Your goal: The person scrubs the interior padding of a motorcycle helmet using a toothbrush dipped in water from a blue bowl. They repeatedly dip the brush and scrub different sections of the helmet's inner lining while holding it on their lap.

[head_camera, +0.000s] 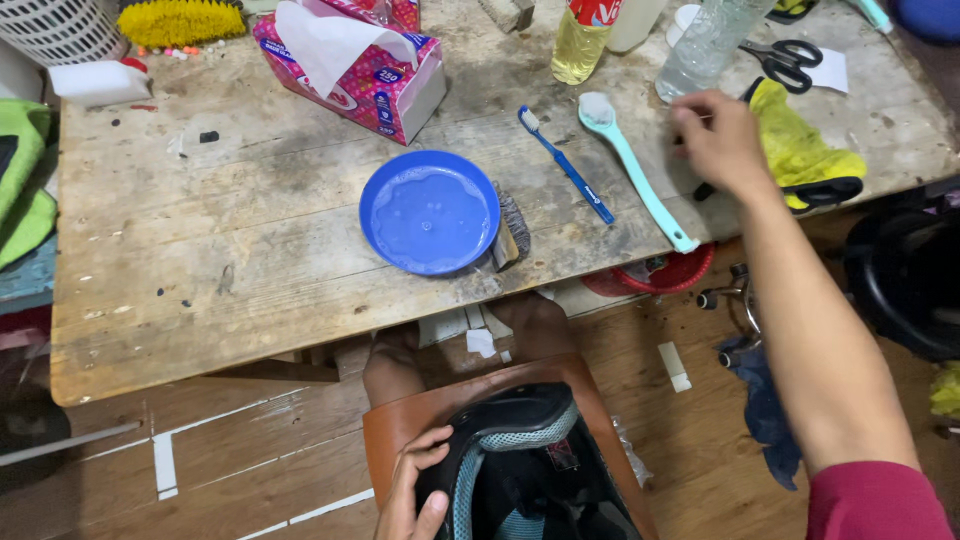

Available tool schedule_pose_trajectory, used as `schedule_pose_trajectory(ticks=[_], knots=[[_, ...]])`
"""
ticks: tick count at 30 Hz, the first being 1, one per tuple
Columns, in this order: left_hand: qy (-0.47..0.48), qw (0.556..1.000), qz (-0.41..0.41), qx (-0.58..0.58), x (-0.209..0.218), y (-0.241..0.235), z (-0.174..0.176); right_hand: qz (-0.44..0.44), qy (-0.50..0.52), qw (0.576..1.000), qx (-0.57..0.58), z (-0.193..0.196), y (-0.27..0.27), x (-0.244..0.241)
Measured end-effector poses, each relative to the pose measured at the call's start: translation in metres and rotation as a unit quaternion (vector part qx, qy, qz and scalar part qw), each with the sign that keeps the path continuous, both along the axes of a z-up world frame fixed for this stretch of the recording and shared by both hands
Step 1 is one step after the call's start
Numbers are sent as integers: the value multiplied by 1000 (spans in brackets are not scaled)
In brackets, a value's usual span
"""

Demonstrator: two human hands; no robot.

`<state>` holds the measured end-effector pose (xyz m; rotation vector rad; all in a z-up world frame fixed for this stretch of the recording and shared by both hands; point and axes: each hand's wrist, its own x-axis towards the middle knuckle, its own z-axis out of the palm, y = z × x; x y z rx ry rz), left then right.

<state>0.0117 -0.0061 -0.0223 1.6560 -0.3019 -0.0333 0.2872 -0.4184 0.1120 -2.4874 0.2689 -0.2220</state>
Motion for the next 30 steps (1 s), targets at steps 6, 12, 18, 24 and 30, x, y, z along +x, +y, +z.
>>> schedule_pose_trajectory(ticks=[6, 12, 18, 24, 30], knots=[[44, 996, -59, -48, 4, 3, 10, -52, 165, 928, -329, -25, -59, -15], [69, 989, -126, -36, 31, 1, 36, -25, 74, 917, -391, -28, -59, -17], [44, 949, -212, 229, 60, -6, 60, 159, -224, 941, -200, 12, 11, -23], [111, 908, -266, 303, 88, -31, 71, 299, -416, 755, -408, 39, 149, -47], [221, 915, -296, 161, 101, -20, 79, 341, -374, 798, -328, -2, 184, -32]])
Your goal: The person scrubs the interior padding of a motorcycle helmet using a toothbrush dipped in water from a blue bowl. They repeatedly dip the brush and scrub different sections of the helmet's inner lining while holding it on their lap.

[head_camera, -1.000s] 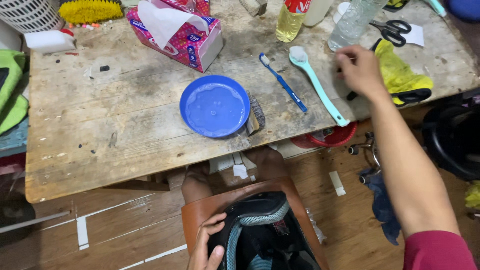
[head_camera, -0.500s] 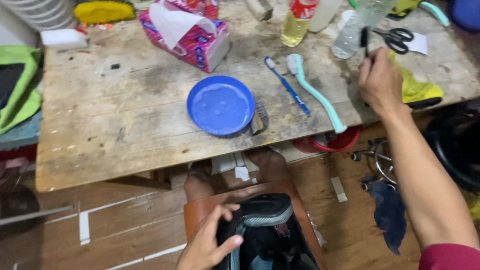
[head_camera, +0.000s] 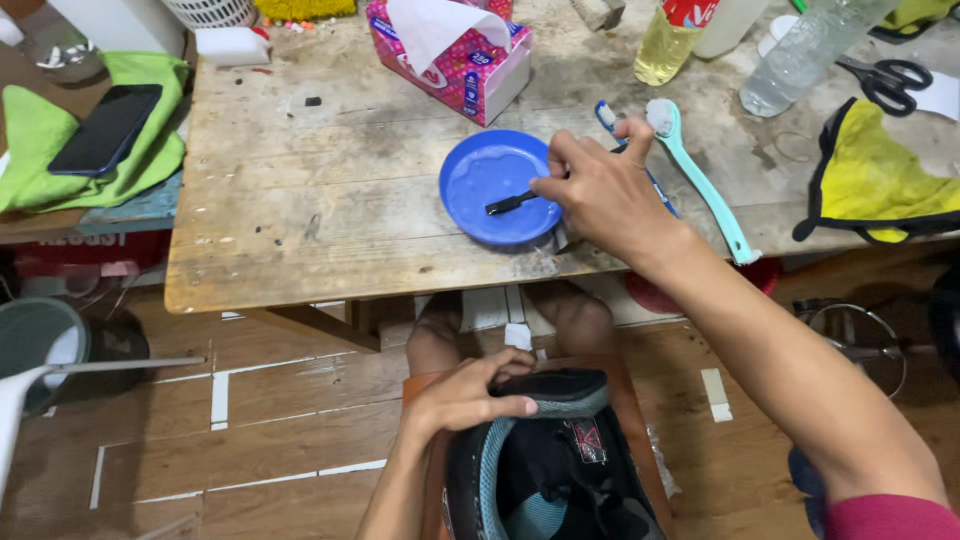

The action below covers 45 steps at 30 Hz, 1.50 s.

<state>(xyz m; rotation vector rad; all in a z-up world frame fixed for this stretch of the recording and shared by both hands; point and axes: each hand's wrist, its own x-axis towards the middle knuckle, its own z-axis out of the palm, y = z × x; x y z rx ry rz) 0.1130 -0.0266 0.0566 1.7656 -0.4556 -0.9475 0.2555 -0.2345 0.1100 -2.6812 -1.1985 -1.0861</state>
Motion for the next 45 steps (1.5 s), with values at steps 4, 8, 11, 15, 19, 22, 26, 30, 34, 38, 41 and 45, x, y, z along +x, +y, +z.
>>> schedule_pose_trajectory(ticks=[4, 8, 11, 15, 19, 22, 26, 30, 34, 38, 41, 45], knots=[[5, 1000, -13, 20, 5, 10, -6, -21, 2, 999, 41, 8, -8, -2], [-7, 999, -40, 3, 5, 12, -1, -50, 32, 995, 79, 9, -11, -8], [-18, 998, -52, -11, -2, 9, 7, -55, 48, 994, 78, -3, -16, -7], [-81, 984, -18, -157, -25, 17, -33, -48, 41, 994, 93, -2, -30, -25], [-52, 975, 43, -210, -54, 25, -43, 15, 77, 983, 168, 14, -37, -105], [-69, 976, 55, -201, -65, 22, -35, 37, 78, 983, 160, 1, -33, -162], [-107, 977, 34, -178, -73, 13, -22, 166, 138, 962, 165, -10, -12, -213], [-174, 974, 9, -142, -89, 7, -9, 198, 154, 952, 175, -14, 0, -251], [-240, 964, -1, -114, -103, -2, 2, 222, 120, 956, 148, 6, -5, -256], [-268, 957, 2, -111, -103, -10, 12, 268, 99, 949, 134, 6, 2, -267], [-243, 962, 4, -122, -103, -9, 10, 279, 133, 943, 127, 7, -8, -249], [-240, 963, 6, -119, -100, -7, 15, 319, 120, 934, 111, -1, 5, -262]])
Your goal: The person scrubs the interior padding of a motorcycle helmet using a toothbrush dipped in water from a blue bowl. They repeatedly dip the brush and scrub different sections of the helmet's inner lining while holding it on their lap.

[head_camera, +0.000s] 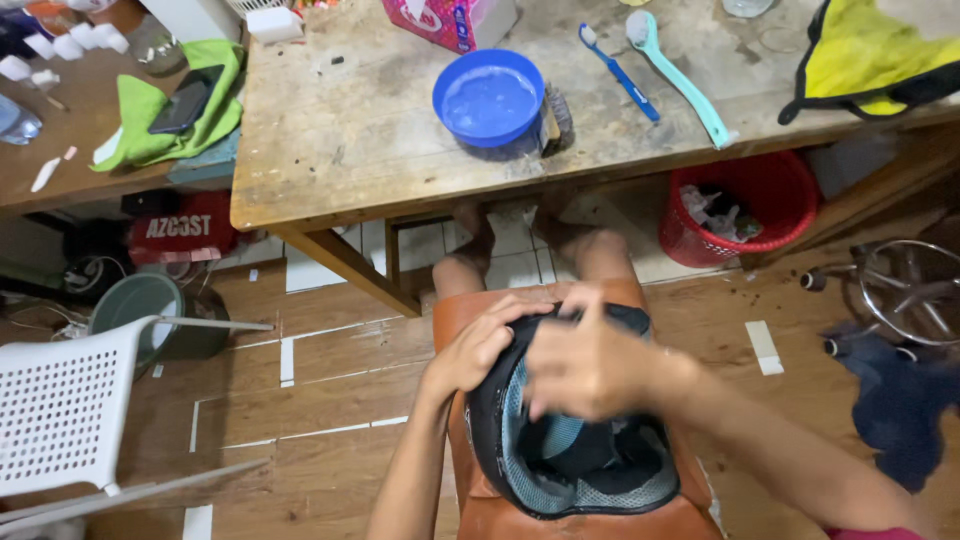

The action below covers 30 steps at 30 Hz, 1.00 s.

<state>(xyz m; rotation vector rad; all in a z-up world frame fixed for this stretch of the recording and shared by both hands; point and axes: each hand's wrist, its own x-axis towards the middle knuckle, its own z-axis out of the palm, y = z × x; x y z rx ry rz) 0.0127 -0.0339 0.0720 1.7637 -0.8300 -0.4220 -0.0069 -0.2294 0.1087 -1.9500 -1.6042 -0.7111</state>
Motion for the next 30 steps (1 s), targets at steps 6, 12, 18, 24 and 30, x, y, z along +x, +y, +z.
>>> schedule_pose_trajectory(ticks=[6, 12, 18, 24, 30], knots=[[-5, 1000, 17, -2, -2, 4, -13, -61, -54, 996, -19, 32, -6, 18], [-9, 1000, 18, -7, -2, 7, -21, -59, -35, 997, -29, 11, -12, 37], [-32, 999, 17, -6, 4, 13, -42, -4, 46, 996, -73, 21, -6, 33], [-30, 999, 10, -33, 0, 1, 6, 13, 24, 996, -84, -31, 11, 23], [-34, 998, 45, -10, -4, 8, -18, -82, -14, 994, -72, -29, -12, 43]])
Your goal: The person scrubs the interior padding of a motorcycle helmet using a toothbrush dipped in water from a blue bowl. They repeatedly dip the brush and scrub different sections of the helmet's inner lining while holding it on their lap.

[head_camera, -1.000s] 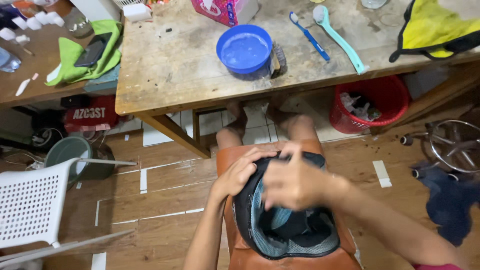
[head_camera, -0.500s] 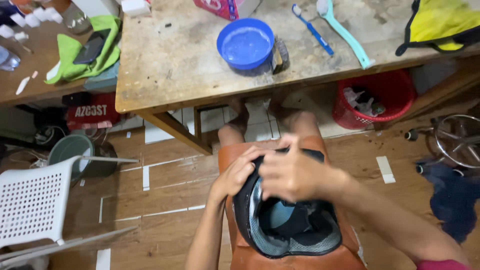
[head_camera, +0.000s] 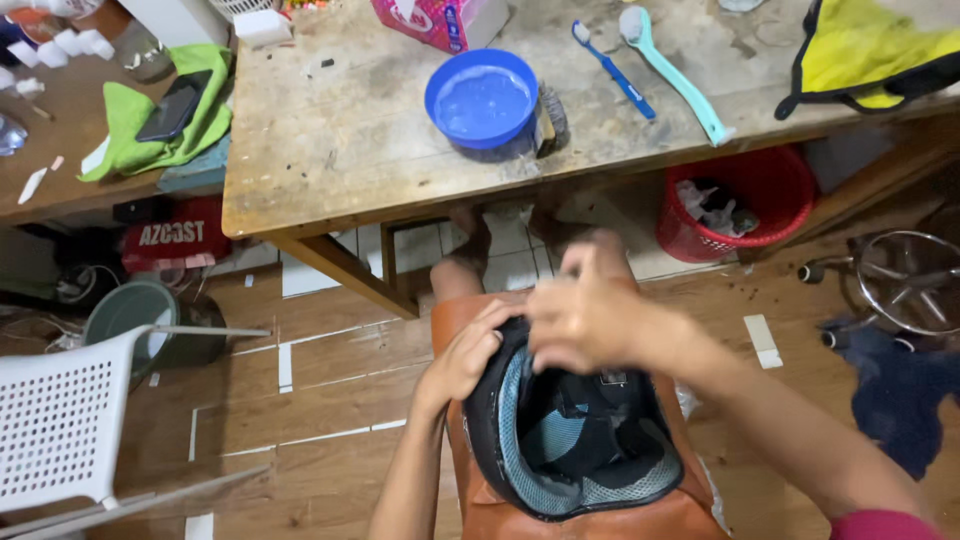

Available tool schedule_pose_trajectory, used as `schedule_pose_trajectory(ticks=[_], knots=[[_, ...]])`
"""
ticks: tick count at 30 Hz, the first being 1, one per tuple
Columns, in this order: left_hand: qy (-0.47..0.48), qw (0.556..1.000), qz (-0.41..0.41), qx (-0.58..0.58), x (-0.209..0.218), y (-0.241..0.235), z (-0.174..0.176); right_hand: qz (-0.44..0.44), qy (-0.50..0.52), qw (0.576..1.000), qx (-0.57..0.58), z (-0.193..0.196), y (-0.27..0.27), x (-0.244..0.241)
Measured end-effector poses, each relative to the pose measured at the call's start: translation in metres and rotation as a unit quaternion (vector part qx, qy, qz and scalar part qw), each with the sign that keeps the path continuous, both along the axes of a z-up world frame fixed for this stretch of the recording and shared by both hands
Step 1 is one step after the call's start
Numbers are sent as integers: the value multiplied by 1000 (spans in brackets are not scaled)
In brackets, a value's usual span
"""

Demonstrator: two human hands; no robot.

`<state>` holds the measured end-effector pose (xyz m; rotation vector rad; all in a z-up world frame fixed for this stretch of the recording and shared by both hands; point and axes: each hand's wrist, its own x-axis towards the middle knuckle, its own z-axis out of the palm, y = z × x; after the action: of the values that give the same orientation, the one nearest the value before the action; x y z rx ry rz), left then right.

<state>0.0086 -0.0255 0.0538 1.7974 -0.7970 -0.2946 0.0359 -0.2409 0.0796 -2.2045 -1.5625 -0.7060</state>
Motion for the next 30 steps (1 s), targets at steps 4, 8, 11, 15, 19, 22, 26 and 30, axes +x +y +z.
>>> schedule_pose_trajectory(ticks=[4, 8, 11, 15, 19, 22, 26, 30], knots=[[56, 998, 11, -11, -15, 9, 1, -15, 44, 999, 12, 20, -5, -36], [59, 990, 124, -44, -50, 24, -2, -146, 107, 983, 26, 44, -38, -75], [34, 972, 228, -54, -88, 19, -5, -170, 255, 951, 33, 30, -52, -122], [-28, 947, 320, -7, -120, 0, -16, -134, 380, 912, 76, -2, -51, -174], [-56, 944, 322, 32, -111, 0, -17, -150, 377, 906, 121, -21, -41, -195], [-156, 943, 291, 41, -75, 7, 10, -145, 423, 890, 85, -24, -44, -202], [-220, 972, 83, 10, -12, -2, 39, -141, 403, 904, 8, -19, -39, -203], [-205, 974, -84, 39, 21, -16, 30, -113, 466, 872, -97, -54, -63, -221]])
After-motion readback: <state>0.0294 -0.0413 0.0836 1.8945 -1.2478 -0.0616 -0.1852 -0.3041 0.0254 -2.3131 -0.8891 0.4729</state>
